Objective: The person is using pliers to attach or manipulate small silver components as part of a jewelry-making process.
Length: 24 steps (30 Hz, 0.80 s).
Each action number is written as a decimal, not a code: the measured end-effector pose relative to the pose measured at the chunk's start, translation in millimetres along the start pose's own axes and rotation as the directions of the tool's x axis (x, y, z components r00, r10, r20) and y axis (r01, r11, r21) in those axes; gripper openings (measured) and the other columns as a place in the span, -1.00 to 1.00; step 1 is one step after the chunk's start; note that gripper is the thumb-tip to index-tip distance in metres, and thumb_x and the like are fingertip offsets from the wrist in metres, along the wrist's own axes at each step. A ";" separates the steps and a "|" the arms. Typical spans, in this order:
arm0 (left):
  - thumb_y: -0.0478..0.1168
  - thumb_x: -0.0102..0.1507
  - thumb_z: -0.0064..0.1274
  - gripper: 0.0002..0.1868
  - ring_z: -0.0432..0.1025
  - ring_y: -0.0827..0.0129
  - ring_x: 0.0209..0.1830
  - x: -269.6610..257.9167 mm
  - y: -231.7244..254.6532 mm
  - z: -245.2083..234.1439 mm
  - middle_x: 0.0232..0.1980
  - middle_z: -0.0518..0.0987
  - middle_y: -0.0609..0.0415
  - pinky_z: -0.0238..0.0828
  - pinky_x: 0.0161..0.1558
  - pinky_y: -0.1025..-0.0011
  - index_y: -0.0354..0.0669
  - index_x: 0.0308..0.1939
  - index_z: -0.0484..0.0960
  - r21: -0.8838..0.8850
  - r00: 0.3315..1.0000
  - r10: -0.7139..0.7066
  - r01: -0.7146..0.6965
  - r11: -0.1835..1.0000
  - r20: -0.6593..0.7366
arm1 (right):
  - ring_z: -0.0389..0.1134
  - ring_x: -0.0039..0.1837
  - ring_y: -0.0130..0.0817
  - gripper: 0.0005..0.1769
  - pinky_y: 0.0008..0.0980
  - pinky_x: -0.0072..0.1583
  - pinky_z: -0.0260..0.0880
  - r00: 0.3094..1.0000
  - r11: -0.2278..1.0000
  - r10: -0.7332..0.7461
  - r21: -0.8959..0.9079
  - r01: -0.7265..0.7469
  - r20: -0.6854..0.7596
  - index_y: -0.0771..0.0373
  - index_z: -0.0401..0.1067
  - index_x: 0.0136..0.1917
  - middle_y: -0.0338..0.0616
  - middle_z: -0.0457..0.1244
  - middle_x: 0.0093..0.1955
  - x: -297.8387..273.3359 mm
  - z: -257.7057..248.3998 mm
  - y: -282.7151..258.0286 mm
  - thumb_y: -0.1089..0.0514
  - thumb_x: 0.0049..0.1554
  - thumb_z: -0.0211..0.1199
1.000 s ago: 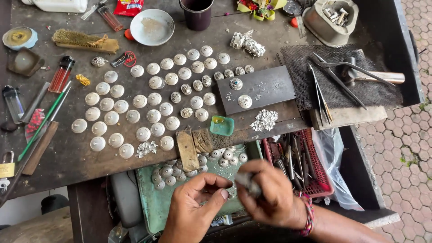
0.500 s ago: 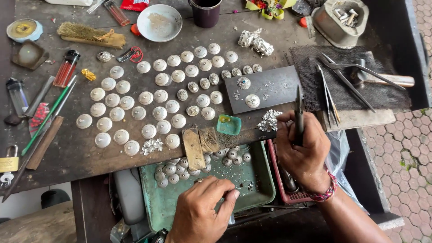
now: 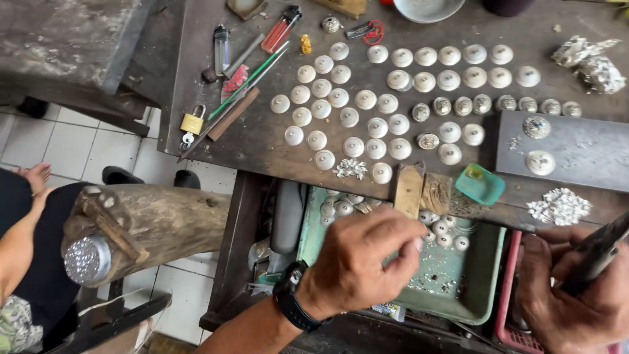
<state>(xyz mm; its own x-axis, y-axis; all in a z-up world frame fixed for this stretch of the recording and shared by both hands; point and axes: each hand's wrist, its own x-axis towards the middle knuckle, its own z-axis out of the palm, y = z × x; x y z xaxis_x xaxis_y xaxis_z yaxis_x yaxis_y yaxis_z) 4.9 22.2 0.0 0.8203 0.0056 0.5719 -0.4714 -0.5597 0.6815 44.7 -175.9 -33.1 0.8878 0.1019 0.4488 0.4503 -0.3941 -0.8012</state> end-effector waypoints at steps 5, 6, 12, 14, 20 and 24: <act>-0.51 0.09 -0.13 -0.82 0.44 0.25 -0.33 7.6 -26.4 -21.6 -0.32 0.49 -0.07 0.50 -0.25 0.44 -0.32 -0.24 0.39 0.128 0.978 -0.056 0.083 0.988 -0.201 | 0.13 -0.34 -0.33 -0.62 -0.54 -0.20 0.11 0.986 0.985 0.164 0.048 -0.164 0.012 0.40 -0.07 -0.24 0.18 0.11 -0.12 -5.2 10.6 -12.0 0.58 0.26 0.04; -0.51 0.09 -0.13 -0.82 0.44 0.25 -0.33 9.9 -27.7 -27.5 -0.32 0.49 -0.07 0.50 -0.25 0.44 -0.32 -0.24 0.39 0.131 0.979 -0.060 0.087 0.988 -0.197 | 0.13 -0.34 -0.33 -0.62 -0.54 -0.20 0.11 0.985 0.984 0.169 0.051 -0.170 0.015 0.40 -0.07 -0.24 0.18 0.11 -0.12 -7.5 11.1 -13.0 0.58 0.26 0.04; -0.51 0.09 -0.19 -0.82 0.37 0.21 -0.29 19.3 -33.3 -49.6 -0.28 0.46 -0.01 0.32 -0.18 0.35 -0.30 -0.26 0.41 0.336 0.962 -0.165 0.232 0.913 -0.216 | 0.14 -0.11 -0.44 -0.71 -0.63 -0.04 0.10 0.884 0.885 0.454 -0.064 -0.462 -0.110 0.34 0.09 -0.07 -0.10 0.11 -0.02 -18.4 14.4 -5.0 0.38 0.45 0.13; -0.50 0.08 -0.14 -0.80 0.40 0.23 -0.32 17.8 -37.2 -50.9 -0.30 0.48 0.06 0.32 -0.21 0.36 -0.24 -0.25 0.42 0.384 0.958 -0.218 0.276 0.881 -0.189 | -0.21 -0.34 -0.63 -0.89 -0.66 -0.30 -0.25 0.815 0.768 0.579 -0.323 -0.553 -0.021 0.17 0.29 0.05 -0.37 -0.03 -0.31 -20.3 0.5 16.6 0.13 0.36 0.14; -0.47 0.03 -0.05 -0.77 0.39 0.31 -0.52 14.9 -36.9 -49.9 -0.43 0.49 0.17 0.29 -0.43 0.40 -0.17 -0.26 0.41 0.501 0.972 -0.211 0.232 0.834 -0.098 | 0.12 -0.03 -0.46 -0.62 -0.59 -0.03 0.03 0.876 0.869 0.478 -0.108 -0.483 -0.069 0.25 -0.04 -0.10 -0.11 0.11 0.18 -44.2 7.4 45.7 0.31 0.46 0.11; -0.45 0.01 -0.07 -0.77 0.35 0.26 -0.52 14.9 -35.2 -47.4 -0.43 0.48 0.17 0.23 -0.44 0.37 -0.12 -0.29 0.40 0.517 0.972 -0.219 0.228 0.825 -0.079 | 0.11 -0.05 -0.44 -0.71 -0.58 -0.06 0.01 0.878 0.864 0.476 -0.163 -0.476 -0.045 0.29 0.04 -0.03 -0.11 0.11 0.12 -45.6 2.3 49.1 0.30 0.47 0.12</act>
<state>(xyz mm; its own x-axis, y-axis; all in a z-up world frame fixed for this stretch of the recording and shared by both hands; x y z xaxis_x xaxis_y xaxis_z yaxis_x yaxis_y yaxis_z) 18.4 81.3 6.2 0.8752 0.1939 0.4431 -0.0341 -0.8891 0.4564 26.5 -197.9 -93.9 0.9898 -0.1392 0.0309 -0.0493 -0.5379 -0.8416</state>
